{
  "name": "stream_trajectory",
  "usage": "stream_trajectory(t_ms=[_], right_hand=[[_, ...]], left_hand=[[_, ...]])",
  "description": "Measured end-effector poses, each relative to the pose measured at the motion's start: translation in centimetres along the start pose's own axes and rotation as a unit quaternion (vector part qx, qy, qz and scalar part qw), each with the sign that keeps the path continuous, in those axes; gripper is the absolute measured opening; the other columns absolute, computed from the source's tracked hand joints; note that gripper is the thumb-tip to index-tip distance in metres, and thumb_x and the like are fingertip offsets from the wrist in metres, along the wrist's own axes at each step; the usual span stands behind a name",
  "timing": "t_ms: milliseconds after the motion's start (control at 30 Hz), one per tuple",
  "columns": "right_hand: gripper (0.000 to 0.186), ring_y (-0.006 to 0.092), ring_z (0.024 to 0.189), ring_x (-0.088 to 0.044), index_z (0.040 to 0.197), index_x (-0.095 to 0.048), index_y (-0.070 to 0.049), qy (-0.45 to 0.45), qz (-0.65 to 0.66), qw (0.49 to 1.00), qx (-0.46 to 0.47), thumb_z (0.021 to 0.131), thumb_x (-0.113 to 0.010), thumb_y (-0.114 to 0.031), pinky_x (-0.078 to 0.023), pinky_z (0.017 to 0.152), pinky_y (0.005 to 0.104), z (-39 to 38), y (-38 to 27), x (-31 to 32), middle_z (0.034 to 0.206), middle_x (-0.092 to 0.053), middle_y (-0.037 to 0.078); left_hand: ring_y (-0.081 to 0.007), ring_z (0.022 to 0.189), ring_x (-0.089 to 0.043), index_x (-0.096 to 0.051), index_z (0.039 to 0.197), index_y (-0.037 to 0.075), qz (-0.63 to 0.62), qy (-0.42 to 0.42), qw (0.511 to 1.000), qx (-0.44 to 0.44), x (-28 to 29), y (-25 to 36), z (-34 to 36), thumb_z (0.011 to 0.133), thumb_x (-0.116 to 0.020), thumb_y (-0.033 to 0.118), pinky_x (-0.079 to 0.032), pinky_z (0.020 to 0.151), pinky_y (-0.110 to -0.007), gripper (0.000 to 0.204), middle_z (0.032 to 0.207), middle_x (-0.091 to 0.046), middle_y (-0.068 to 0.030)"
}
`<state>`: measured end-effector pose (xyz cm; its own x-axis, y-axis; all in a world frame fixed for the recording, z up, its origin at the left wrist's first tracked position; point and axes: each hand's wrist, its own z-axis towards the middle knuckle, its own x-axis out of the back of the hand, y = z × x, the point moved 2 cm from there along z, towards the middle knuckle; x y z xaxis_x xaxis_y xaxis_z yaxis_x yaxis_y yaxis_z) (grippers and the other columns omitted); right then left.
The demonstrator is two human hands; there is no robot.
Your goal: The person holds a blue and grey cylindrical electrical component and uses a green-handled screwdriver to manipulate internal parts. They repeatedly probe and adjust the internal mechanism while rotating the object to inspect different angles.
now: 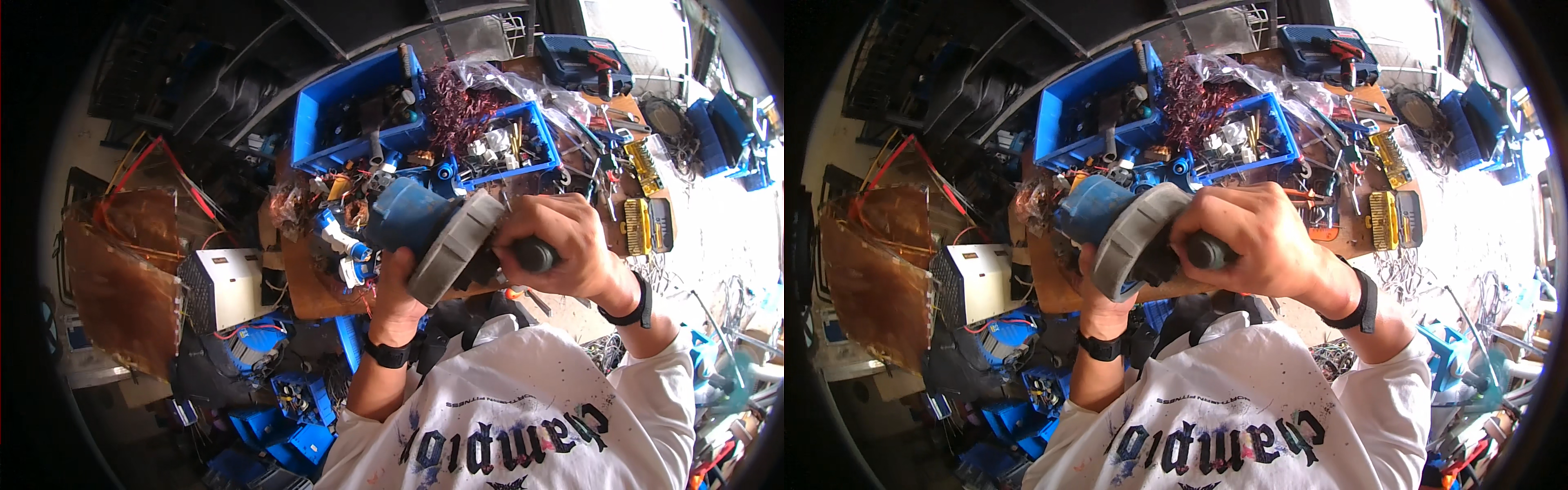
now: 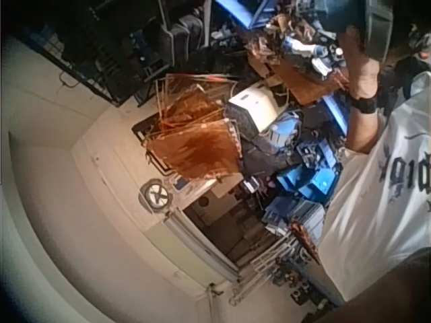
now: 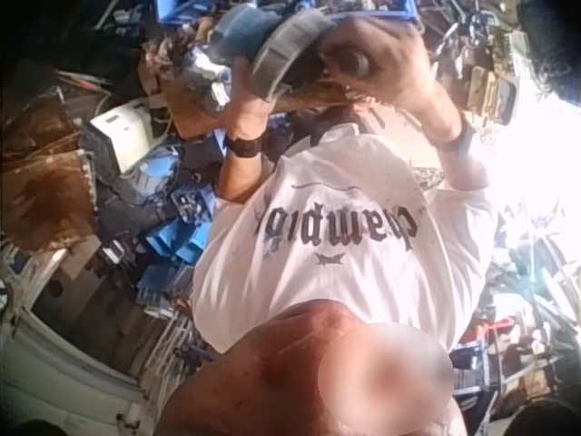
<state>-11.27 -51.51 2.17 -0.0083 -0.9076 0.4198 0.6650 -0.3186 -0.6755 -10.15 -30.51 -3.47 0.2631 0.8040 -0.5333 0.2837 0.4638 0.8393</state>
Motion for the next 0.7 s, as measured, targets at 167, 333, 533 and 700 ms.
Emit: stream_trajectory(t_ms=[167, 333, 533, 700], right_hand=[[0.021, 0.0279, 0.069, -0.065, 0.087, -0.061, -0.008, -0.016, 0.027, 0.998, -0.059, 0.07, -0.074, -0.012, -0.051, 0.059, 0.0354, -0.1, 0.4, -0.4, 0.077, -0.064, 0.008], [0.02, 0.0301, 0.071, -0.066, 0.089, -0.062, -0.009, -0.008, 0.02, 0.998, -0.061, 0.073, -0.072, -0.016, -0.051, 0.059, 0.0366, -0.5, 0.3, -0.2, 0.081, -0.066, 0.009], [0.018, 0.0308, 0.067, -0.063, 0.085, -0.061, -0.009, -0.041, 0.003, 0.998, -0.048, 0.072, -0.072, -0.016, -0.05, 0.057, 0.0371, -0.4, 0.0, -0.1, 0.078, -0.064, 0.008], [0.017, 0.0298, 0.068, -0.063, 0.085, -0.062, -0.008, -0.037, 0.051, 0.996, -0.069, 0.073, -0.072, -0.013, -0.05, 0.059, 0.0369, -0.8, -0.2, 0.0, 0.077, -0.063, 0.008]], left_hand=[[-0.0256, 0.121, -0.053, -0.046, 0.132, -0.004, -0.044, 0.02, 0.999, 0.006, 2.7, -1.4, -0.9, 0.089, -0.057, 0.05, -0.042, 0.104, -0.039, 0.069, 0.132, -0.053, -0.0154], [-0.0256, 0.117, -0.055, -0.046, 0.132, -0.002, -0.026, 0.057, 0.998, -0.001, 2.7, -1.4, -0.5, 0.087, -0.059, 0.053, -0.044, 0.101, -0.039, 0.072, 0.13, -0.054, -0.0138], [-0.027, 0.126, -0.046, -0.044, 0.136, 0.005, 0.025, -0.045, 0.998, -0.031, 3.8, -1.4, -0.9, 0.095, -0.036, 0.056, -0.034, 0.108, -0.043, 0.066, 0.137, -0.049, -0.0107], [-0.032, 0.121, -0.049, -0.046, 0.132, 0.004, 0.128, 0.012, 0.99, -0.059, 3.0, -1.1, -1.5, 0.089, -0.051, 0.049, -0.037, 0.104, -0.045, 0.062, 0.131, -0.052, -0.0143]])
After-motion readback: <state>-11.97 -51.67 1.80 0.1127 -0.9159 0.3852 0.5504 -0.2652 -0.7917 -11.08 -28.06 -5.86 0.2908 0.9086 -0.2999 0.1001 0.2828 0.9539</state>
